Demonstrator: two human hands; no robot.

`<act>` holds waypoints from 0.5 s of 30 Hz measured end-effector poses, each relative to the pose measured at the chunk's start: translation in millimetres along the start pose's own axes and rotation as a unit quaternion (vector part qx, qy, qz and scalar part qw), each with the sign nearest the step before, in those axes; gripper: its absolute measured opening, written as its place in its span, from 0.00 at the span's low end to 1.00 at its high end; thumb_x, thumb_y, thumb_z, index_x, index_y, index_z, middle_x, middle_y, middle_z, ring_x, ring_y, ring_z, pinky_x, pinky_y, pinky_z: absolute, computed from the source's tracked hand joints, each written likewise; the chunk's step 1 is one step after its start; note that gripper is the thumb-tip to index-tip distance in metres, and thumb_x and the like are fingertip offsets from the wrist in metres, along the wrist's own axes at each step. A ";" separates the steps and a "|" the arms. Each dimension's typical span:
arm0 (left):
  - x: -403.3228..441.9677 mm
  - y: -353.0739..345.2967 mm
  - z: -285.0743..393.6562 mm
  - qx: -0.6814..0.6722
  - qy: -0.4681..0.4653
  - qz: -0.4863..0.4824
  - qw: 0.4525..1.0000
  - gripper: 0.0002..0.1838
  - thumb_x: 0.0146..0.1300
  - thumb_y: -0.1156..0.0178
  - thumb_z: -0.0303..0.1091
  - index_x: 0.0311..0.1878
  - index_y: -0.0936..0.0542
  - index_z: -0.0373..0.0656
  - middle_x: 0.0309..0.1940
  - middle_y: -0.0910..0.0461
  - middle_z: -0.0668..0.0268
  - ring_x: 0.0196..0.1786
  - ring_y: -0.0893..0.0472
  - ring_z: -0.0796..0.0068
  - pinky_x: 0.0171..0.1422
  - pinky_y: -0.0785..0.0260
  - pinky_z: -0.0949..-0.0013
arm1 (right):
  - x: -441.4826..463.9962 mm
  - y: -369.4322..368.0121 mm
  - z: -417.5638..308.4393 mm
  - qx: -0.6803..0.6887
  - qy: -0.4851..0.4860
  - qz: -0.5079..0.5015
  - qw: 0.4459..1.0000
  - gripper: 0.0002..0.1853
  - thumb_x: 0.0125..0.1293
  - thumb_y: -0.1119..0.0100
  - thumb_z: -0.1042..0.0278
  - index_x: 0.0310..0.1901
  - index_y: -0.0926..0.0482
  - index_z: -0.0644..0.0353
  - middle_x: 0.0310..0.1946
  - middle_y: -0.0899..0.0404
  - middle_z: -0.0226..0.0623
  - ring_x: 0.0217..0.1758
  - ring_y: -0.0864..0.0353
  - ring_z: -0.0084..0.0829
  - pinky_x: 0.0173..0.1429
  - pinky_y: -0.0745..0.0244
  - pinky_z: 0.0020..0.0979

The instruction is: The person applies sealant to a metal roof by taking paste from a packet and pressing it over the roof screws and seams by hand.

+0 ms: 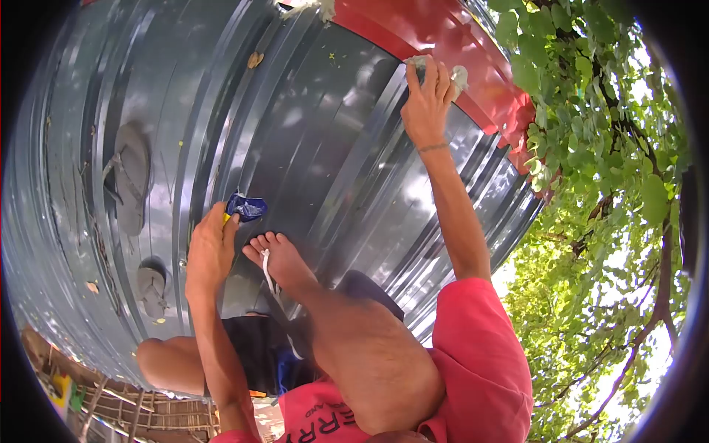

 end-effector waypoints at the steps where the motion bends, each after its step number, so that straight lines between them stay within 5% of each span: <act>1: -0.1 1.2 1.5 -0.019 0.016 -0.002 1.000 0.09 0.76 0.43 0.30 0.47 0.27 0.32 0.36 0.19 0.45 0.40 0.19 0.40 0.45 0.30 0.48 | -0.3 0.4 -1.5 -0.010 0.009 0.002 1.000 0.28 0.61 0.41 0.80 0.65 0.21 0.56 0.72 0.33 0.47 0.77 0.37 0.53 0.80 0.44 0.58; 15: -6.0 4.6 1.3 -0.016 -0.020 0.034 0.999 0.08 0.76 0.42 0.29 0.47 0.26 0.33 0.35 0.22 0.47 0.38 0.22 0.40 0.44 0.32 0.48 | 12.7 9.7 34.3 -0.150 0.158 -0.012 0.976 0.30 0.66 0.41 0.74 0.68 0.22 0.35 0.74 0.31 0.42 0.77 0.35 0.47 0.79 0.41 0.54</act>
Point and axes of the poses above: each hand's wrist, its own x-axis towards the middle knuckle, its own y-axis out of the back of the hand, z = x × y, the point moved 9 cm from there along x, towards the middle knuckle
